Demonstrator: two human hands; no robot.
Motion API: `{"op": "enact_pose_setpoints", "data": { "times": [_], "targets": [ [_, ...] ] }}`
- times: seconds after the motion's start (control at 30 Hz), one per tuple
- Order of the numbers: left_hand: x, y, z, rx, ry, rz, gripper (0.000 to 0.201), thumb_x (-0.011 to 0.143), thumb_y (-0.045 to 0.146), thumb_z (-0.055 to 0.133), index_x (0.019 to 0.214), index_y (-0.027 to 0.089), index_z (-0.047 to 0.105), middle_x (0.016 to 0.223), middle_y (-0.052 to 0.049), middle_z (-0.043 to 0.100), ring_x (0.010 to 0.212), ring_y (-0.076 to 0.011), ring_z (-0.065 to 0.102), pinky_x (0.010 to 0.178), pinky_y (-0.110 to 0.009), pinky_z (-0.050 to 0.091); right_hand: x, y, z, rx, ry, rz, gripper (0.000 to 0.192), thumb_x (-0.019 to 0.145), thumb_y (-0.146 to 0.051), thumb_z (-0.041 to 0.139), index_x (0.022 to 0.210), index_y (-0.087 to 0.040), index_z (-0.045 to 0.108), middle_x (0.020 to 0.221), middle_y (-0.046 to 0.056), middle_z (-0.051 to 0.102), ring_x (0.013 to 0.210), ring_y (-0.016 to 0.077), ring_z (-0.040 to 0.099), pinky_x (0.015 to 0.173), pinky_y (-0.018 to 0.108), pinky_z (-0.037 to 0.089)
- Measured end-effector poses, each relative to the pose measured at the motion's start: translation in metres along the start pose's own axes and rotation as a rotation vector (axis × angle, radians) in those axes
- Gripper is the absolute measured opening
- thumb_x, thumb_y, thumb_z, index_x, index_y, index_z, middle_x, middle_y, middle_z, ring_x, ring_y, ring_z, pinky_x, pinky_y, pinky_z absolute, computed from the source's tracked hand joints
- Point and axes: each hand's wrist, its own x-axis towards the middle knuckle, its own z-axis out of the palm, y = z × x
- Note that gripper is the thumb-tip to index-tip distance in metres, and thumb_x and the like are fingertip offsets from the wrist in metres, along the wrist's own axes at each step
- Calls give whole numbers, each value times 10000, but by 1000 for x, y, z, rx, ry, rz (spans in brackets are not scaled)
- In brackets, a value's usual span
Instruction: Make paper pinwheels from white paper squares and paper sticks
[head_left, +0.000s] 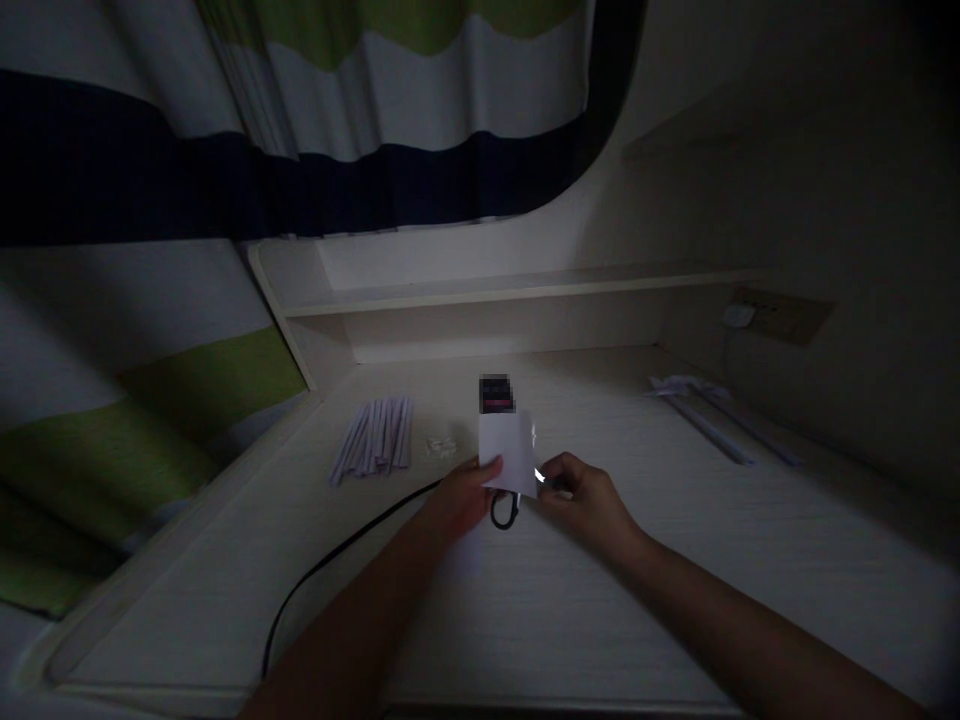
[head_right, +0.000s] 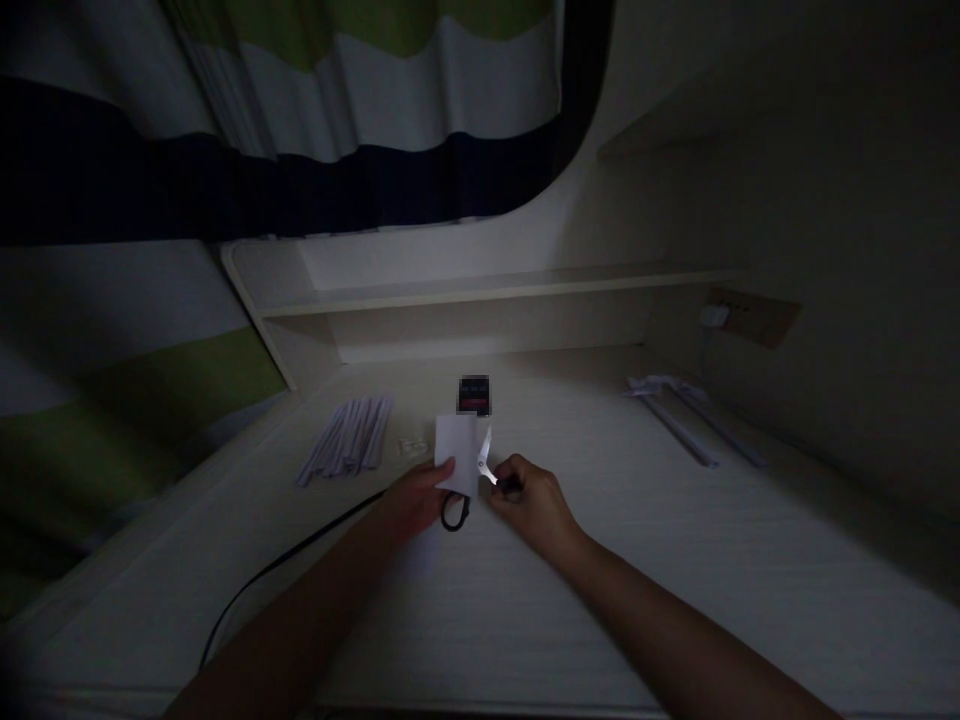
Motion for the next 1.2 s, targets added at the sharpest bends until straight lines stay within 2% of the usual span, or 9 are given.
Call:
{"op": "enact_pose_setpoints", "data": {
  "times": [0.17,0.4,0.53,0.67,0.77,0.87,0.97,1.07,1.2],
  "targets": [
    [-2,-7,13,-240,-237,33,358,666,331,606,922,83,583,920,-125,610,930,-239,545,812,-337,405,-3,3,14,225,-57,-62,73,689,-231,505,744,-190,480,705,8,585,641,137,553,573,247,442],
    [1,-10,13,-138,-34,94,384,700,424,543,913,107,578,872,-88,613,907,-211,540,801,-303,403,-7,-7,11,-209,94,-481,122,783,-201,453,840,-170,556,913,98,499,872,196,486,731,329,431],
    [1,-10,12,-63,40,126,400,715,449,508,952,136,584,853,-67,625,922,-211,532,793,-289,407,-10,-15,12,-463,93,-575,153,793,-239,451,845,-150,565,774,87,516,745,196,474,672,337,414],
    [-1,-9,19,-65,61,164,379,712,438,512,938,146,598,841,-61,637,919,-217,542,805,-288,400,-12,-20,16,-616,84,-458,182,785,-252,438,826,-123,559,706,88,540,681,201,490,654,340,393],
    [-3,-9,25,-150,38,185,332,671,392,581,874,132,620,843,-70,646,906,-220,554,817,-292,395,-11,-17,18,-576,0,-333,146,755,-215,450,802,-137,564,652,64,560,643,193,520,642,323,386],
    [-6,-7,26,-211,40,181,315,641,345,625,862,121,627,873,-85,648,889,-223,567,798,-304,413,-7,-7,17,-335,-116,-150,157,718,-194,454,826,-170,566,666,40,597,612,175,553,595,283,398],
    [-9,-1,19,-173,144,254,355,633,331,635,897,95,615,881,-108,649,861,-226,581,744,-304,445,1,5,10,37,-179,50,254,661,-183,489,907,-179,553,792,49,631,703,180,586,613,269,415],
    [-9,8,4,-142,312,344,365,622,331,644,891,87,604,880,-110,648,833,-213,593,700,-289,475,10,11,-2,411,-167,212,300,608,-218,554,904,-172,543,779,40,627,683,171,584,582,259,411],
    [-6,18,-11,-54,435,340,388,636,349,626,942,114,576,881,-92,644,719,-184,616,614,-284,508,16,5,-16,633,-77,319,357,565,-291,654,889,-172,564,603,-10,571,522,117,512,512,244,369]
  ]
}}
